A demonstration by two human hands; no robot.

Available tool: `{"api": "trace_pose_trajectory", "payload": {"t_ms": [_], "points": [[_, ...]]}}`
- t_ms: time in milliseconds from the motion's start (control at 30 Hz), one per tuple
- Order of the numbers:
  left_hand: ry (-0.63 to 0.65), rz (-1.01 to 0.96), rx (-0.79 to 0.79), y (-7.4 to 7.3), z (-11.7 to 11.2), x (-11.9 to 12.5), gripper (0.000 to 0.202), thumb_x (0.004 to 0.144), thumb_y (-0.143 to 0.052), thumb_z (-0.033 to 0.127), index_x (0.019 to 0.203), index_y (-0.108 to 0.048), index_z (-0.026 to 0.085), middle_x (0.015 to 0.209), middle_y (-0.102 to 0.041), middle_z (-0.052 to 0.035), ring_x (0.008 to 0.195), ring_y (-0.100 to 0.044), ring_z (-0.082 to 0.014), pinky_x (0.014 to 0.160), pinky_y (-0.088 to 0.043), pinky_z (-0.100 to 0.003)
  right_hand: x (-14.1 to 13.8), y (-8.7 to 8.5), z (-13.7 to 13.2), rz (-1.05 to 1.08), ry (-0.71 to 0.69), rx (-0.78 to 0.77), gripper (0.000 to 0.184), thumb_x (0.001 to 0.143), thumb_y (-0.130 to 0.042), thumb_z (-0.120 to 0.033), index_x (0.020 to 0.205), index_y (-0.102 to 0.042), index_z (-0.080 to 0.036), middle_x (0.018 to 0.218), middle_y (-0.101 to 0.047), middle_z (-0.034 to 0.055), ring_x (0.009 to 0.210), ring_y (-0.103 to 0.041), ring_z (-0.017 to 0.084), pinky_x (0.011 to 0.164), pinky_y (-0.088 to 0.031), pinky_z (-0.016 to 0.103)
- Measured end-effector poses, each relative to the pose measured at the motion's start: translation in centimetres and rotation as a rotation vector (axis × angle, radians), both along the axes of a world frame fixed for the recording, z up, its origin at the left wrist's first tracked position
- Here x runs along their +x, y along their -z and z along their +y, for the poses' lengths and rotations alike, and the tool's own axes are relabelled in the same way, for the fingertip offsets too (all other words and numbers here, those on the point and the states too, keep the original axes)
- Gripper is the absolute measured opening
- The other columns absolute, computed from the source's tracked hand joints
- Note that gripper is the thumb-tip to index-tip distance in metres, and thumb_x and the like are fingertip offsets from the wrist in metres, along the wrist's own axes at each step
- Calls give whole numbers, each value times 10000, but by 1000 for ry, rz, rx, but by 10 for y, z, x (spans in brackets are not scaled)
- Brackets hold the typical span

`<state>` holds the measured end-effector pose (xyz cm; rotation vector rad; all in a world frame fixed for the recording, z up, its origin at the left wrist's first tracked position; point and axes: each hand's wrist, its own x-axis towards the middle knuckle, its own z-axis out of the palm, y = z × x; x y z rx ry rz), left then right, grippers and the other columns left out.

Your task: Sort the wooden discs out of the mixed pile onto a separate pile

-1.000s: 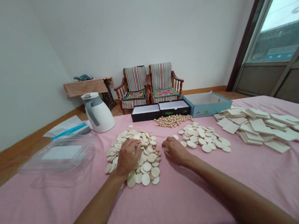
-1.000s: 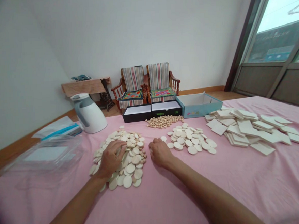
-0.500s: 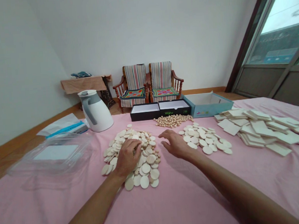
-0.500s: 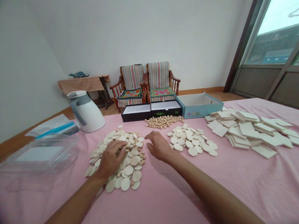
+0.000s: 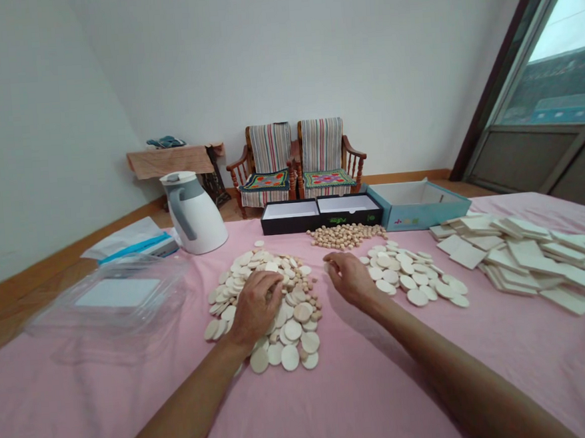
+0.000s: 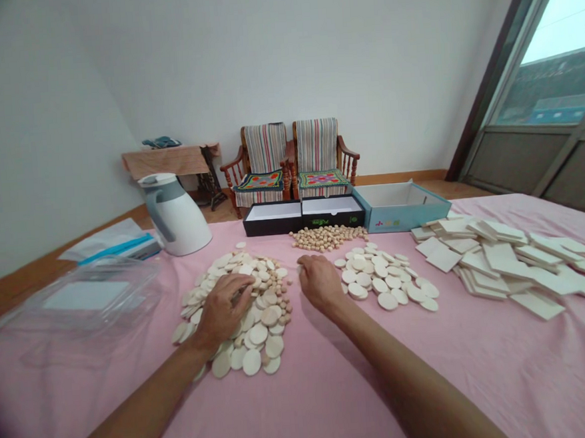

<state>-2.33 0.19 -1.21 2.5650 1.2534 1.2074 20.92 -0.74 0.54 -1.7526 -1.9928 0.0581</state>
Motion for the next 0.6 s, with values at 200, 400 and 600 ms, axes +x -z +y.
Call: {"api": "trace_pose_trajectory", "payload": {"t_ms": [200, 400, 600], "points": [[-4, -8, -8, -2, -1, 1, 161, 874, -504, 211, 969, -631, 186, 969, -657, -63, 979, -566, -206, 890, -451, -370, 50, -24, -5, -177, 415, 5, 268, 845, -415, -217, 828, -675, -152, 931, -643, 152, 940, -528, 284, 783, -328, 391], [20, -23, 32, 1, 3, 1, 155, 862, -527, 192, 967, -640, 174, 947, -662, -59, 952, -567, -200, 867, -456, -365, 30, -3, 0, 26, 16, 161, 232, 841, -456, -142, 952, -658, -155, 971, -625, 109, 963, -514, 211, 816, -370, 314], [21, -27, 54, 4, 5, 0, 155, 850, -544, 176, 968, -645, 175, 944, -665, -57, 947, -570, -197, 869, -457, -362, -17, 20, -1, 11, -275, 14, 196, 878, -448, -145, 942, -633, -162, 935, -625, 81, 913, -510, 174, 793, -370, 270]]}}
